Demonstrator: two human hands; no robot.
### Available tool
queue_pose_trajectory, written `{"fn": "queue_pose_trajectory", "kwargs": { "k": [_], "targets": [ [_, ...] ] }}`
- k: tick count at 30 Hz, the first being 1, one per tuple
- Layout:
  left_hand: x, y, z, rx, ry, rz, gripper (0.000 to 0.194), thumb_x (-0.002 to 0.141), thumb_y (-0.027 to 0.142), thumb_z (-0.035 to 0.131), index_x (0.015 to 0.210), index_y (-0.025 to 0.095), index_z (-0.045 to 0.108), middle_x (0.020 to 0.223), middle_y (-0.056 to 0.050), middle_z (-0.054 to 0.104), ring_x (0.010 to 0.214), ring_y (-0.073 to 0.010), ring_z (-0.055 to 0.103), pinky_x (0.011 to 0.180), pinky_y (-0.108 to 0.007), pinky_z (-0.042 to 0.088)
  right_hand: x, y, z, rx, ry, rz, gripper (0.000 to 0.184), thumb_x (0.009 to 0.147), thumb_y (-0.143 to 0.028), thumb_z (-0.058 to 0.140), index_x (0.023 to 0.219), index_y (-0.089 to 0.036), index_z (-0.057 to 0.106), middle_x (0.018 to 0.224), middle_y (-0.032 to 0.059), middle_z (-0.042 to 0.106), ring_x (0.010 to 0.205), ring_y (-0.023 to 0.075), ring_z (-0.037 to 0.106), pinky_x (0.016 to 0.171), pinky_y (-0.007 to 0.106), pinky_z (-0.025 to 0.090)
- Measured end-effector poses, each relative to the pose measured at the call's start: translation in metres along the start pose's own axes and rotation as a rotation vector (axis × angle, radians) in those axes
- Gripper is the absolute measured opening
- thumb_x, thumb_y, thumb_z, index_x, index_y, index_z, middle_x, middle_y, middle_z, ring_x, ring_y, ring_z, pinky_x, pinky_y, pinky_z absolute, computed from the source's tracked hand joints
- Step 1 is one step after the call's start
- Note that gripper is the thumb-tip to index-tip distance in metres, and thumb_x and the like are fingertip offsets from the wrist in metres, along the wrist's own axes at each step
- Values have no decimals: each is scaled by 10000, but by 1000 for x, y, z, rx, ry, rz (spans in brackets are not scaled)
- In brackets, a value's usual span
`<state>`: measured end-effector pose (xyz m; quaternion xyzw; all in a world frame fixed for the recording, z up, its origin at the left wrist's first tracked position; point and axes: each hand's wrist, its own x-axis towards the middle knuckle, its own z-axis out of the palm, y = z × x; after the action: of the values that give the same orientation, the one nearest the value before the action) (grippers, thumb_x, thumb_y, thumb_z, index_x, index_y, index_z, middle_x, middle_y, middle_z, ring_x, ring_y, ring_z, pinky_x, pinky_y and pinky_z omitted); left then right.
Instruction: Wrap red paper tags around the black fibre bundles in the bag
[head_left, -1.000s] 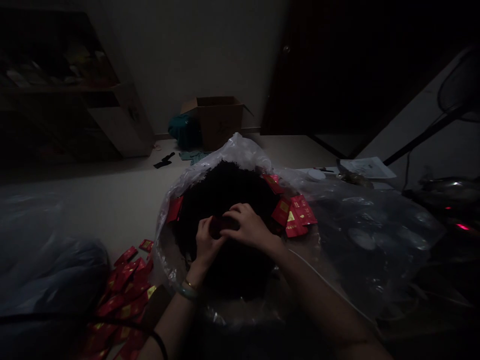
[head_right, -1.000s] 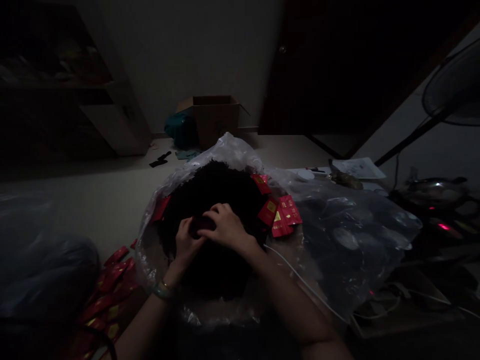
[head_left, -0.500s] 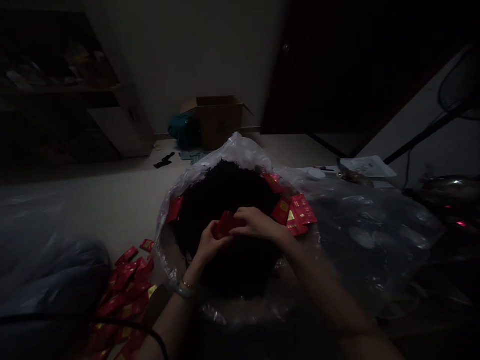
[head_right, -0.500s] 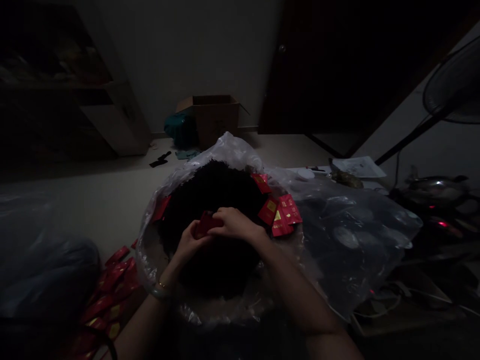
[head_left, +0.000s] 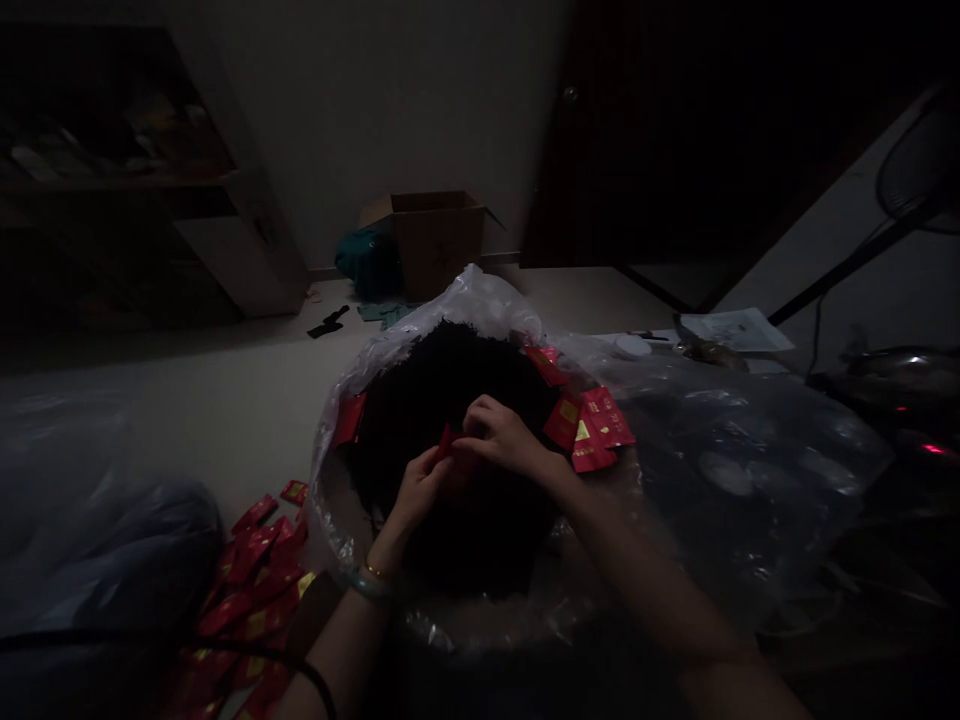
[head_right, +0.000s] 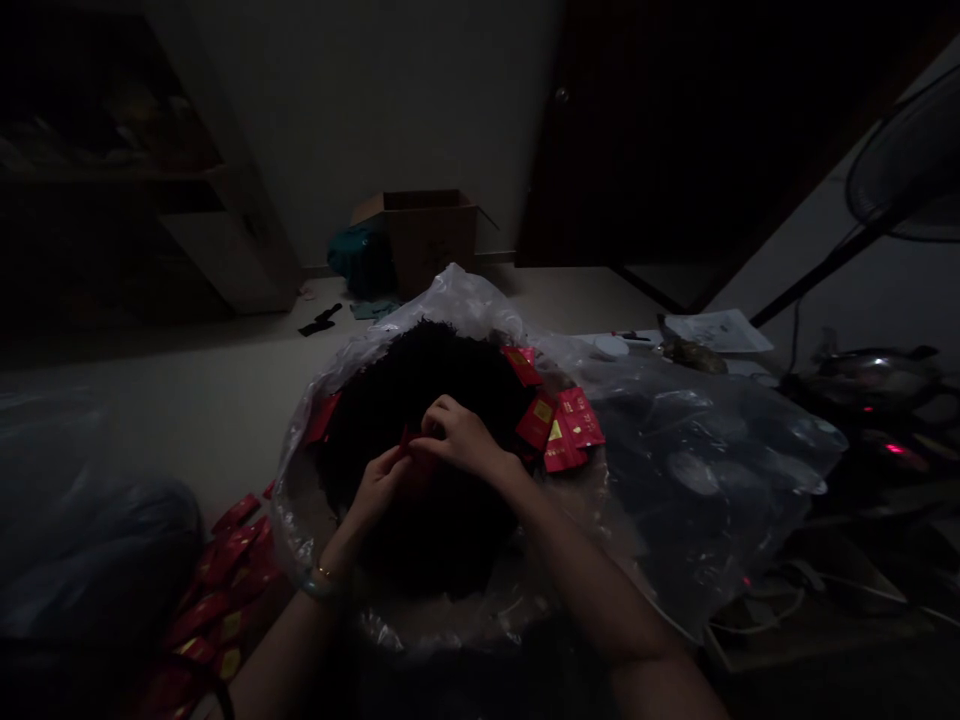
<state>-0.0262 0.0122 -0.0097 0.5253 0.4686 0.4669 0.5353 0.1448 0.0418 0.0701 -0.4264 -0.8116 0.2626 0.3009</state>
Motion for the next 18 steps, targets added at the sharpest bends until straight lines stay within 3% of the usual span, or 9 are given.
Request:
{"fn": "queue_pose_trajectory", "kwargs": {
  "k": [4,7,10,12,14,18],
  "targets": [
    [0,4,1,-1,27,-34,374,712,453,627,910,144,700,828,-34,709,760,-190,634,689,-268,486,8,4,9,50,64,9,90,807,-246,629,752,-175,634,798,5,576,733,119,550,682,240,425],
    [1,8,2,-47,60,-91,403,664,486,663,851,131,695,756,-26,694,674,-166,616,624,-240,469,13,12,12,74,290,108,152,826,-275,599,712,-176,616,729,4,578,693,132,552,667,257,432],
    [1,11,2,-117,124,-113,453,632,513,685,875,130,683,781,-31,691,676,-157,607,619,-230,465,11,17,10,83,461,113,118,818,-292,602,828,-177,626,857,38,589,733,146,562,678,274,454],
    [0,12,2,-151,156,-118,476,627,533,687,882,131,677,796,-35,688,687,-156,603,623,-226,464,6,15,8,62,414,7,131,815,-300,611,870,-183,634,918,52,587,820,162,566,745,292,459],
    [-1,12,1,-171,146,-120,480,632,551,680,869,133,672,778,-28,678,674,-148,594,615,-219,458,1,12,7,19,244,-91,152,790,-315,651,868,-185,643,912,53,595,874,177,559,792,303,448],
    [-2,11,2,-203,83,-136,495,676,600,621,835,134,664,724,-18,660,639,-143,577,605,-232,457,1,8,7,-26,-97,-77,209,746,-342,703,816,-160,627,807,27,596,727,146,553,665,252,432]
  ]
}}
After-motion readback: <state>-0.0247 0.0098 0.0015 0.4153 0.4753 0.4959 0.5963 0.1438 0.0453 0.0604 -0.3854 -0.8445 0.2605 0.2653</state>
